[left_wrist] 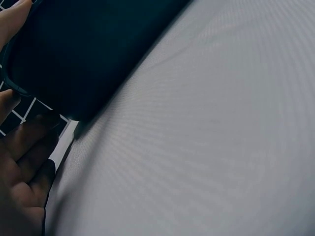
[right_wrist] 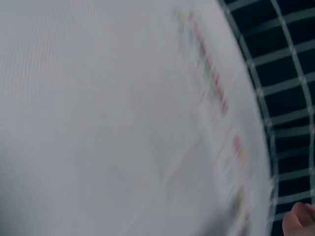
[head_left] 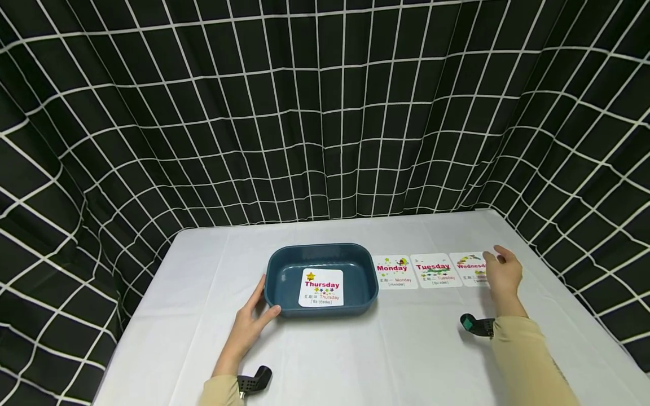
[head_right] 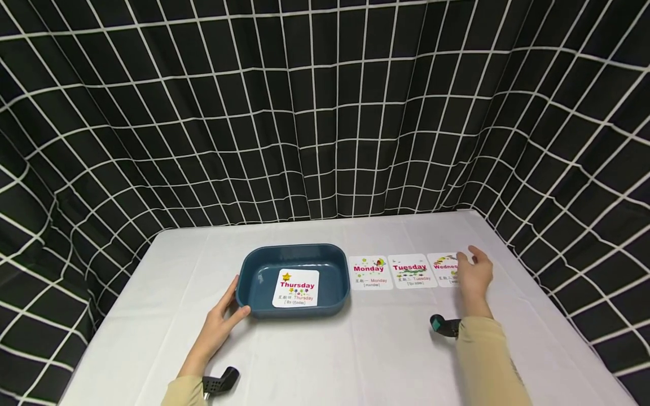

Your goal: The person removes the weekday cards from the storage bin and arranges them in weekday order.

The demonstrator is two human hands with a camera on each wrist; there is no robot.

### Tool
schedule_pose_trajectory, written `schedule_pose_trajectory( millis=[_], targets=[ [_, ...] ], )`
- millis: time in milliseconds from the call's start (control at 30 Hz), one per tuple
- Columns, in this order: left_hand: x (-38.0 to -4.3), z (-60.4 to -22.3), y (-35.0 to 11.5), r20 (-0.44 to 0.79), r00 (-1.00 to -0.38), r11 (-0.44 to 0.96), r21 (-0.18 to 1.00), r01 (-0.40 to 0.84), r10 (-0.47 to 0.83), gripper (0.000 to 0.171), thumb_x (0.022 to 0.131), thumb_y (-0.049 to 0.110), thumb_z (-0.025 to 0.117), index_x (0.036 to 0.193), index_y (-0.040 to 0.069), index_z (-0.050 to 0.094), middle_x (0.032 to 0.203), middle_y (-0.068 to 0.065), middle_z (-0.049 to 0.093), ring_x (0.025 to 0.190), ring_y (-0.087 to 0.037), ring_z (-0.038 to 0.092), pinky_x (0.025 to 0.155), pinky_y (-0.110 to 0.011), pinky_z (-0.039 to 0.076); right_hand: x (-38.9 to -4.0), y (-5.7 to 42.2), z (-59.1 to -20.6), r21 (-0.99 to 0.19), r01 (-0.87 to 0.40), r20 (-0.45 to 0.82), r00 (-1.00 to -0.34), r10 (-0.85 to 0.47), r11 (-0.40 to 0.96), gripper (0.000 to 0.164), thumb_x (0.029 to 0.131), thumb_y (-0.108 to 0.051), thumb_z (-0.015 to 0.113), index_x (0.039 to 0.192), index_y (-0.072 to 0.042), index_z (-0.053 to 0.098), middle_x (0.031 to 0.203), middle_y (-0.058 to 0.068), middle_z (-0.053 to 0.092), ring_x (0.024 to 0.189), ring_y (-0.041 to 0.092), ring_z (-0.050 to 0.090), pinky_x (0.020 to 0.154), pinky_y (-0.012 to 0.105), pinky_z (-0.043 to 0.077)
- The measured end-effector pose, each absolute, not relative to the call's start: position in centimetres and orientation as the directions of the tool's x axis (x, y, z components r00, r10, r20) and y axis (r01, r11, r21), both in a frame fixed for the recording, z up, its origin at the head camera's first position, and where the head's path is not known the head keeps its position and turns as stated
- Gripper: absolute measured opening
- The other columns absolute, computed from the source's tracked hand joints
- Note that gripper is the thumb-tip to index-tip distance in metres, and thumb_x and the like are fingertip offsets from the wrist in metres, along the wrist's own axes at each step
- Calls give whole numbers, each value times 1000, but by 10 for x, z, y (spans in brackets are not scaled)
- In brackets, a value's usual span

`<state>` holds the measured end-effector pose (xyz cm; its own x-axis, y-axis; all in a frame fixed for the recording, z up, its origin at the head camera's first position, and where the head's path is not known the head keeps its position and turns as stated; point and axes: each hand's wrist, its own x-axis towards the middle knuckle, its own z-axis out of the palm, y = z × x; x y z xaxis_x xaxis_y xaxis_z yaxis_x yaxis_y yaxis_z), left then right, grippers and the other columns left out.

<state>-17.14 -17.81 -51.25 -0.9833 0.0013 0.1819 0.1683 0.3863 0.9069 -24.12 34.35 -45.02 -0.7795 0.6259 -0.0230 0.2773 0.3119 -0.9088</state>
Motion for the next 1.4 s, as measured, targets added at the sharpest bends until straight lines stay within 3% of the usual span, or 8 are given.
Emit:
schedule_pose_trajectory(
  millis=[200,367,467,667,800,1133,1400],
  targets=[
    [-172,-514,-178,186,-982,390,905,172,2,75,82,32,71,145,35,31,139,-2,44,130,-23,34,105,-51,21,-248,299,-428,-902,108,90,-901,425,419,51,97,-30,45,137,1,41,130,20,47,113,29,44,84,28,41],
    [-173,-514,-177,196,-981,399,898,183,8,75,82,33,71,145,35,30,140,-2,42,131,-24,33,105,-52,21,-252,264,-421,-909,-25,113,-976,189,415,54,97,-32,47,137,4,40,130,25,46,117,35,44,96,45,37],
    [-173,-513,-177,190,-982,404,898,175,3,75,82,34,71,145,36,30,140,-1,42,131,-23,33,105,-51,21,-254,242,-419,-929,-59,85,-995,56,365,58,97,-36,48,138,3,39,132,25,44,119,38,44,99,47,35],
    [-172,-513,-177,187,-982,405,898,170,-3,74,82,36,71,144,38,30,139,0,44,130,-21,33,106,-50,21,-255,202,-417,-976,-68,56,-996,-67,206,54,95,-30,54,136,3,41,133,23,44,120,33,46,99,36,38],
    [-173,-514,-177,189,-982,396,902,173,-2,74,82,35,70,144,37,30,138,0,45,130,-21,33,106,-50,21,-256,183,-415,-984,-58,43,-995,-90,169,53,93,-30,56,133,2,44,131,20,47,120,31,47,99,35,38],
    [-173,-513,-178,189,-982,401,899,173,0,75,83,32,70,146,31,30,139,-2,43,130,-24,33,105,-52,21,-254,139,-410,-977,-19,-12,-989,-144,214,51,91,-33,59,132,-4,49,129,14,51,119,26,47,101,39,35],
    [-172,-514,-178,190,-982,413,894,173,-1,75,83,32,70,146,31,30,141,0,41,131,-23,33,105,-52,21,-255,116,-422,-963,57,-133,-950,-284,262,57,91,-33,59,134,0,45,133,15,47,119,29,47,102,41,34]
  ],
)
